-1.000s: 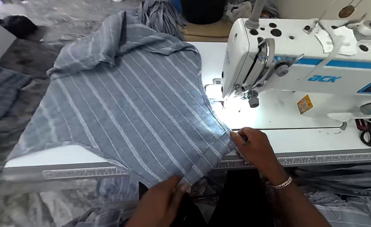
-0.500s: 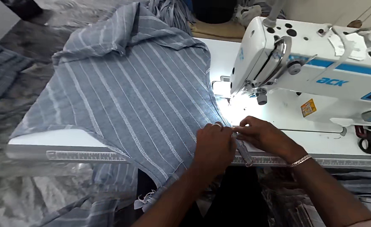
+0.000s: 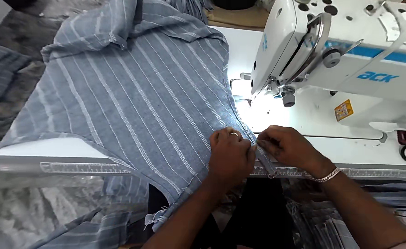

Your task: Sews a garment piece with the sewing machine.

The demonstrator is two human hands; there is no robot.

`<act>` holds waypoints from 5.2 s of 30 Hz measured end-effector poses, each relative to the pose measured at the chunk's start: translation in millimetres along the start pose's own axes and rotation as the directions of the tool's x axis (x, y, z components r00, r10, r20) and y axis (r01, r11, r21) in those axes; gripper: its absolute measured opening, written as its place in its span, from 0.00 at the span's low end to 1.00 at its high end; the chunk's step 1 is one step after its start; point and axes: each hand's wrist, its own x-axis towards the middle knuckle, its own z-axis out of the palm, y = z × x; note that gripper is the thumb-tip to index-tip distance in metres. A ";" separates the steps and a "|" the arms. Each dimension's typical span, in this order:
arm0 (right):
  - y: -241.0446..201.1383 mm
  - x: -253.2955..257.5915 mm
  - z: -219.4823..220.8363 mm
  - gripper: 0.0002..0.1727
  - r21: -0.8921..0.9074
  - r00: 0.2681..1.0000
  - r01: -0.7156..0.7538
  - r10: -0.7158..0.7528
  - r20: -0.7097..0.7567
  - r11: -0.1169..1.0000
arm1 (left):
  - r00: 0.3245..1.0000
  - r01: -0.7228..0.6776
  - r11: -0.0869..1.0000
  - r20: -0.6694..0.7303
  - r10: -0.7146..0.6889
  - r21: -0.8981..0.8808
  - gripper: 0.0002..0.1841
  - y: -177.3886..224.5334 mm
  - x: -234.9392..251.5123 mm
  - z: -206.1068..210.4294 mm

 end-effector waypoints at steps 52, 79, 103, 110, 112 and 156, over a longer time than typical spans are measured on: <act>-125.6 38.3 78.5 0.27 0.976 0.907 -0.197 0.360 0.217 -0.093 | 0.969 0.200 0.956 0.103 -0.225 0.213 0.41 -234.8 132.3 -154.8; -92.6 -106.3 102.8 0.16 0.601 0.673 -0.469 0.702 -0.232 0.648 | 0.968 -0.061 0.934 0.250 -0.031 0.352 0.30 -19.3 71.1 -7.1; -60.6 35.2 17.2 0.12 -0.050 0.808 -0.576 0.559 -0.189 0.816 | 0.996 -0.028 0.974 0.092 0.008 0.223 0.26 -54.3 173.3 -23.9; -25.9 23.0 -43.6 0.19 -0.198 0.866 -0.458 0.485 0.119 0.867 | 0.941 -0.303 0.930 0.221 0.257 0.209 0.21 -27.4 60.9 -15.0; -8.1 13.6 -55.6 0.22 -0.368 0.859 -0.496 0.505 -0.078 0.787 | 0.934 -0.335 0.935 0.173 0.312 0.120 0.18 -23.8 55.4 -14.0; -35.8 34.5 21.4 0.24 -0.276 0.929 -0.368 0.338 -0.151 0.888 | 0.855 -0.407 0.911 0.324 0.404 -0.063 0.23 -64.0 85.9 -20.8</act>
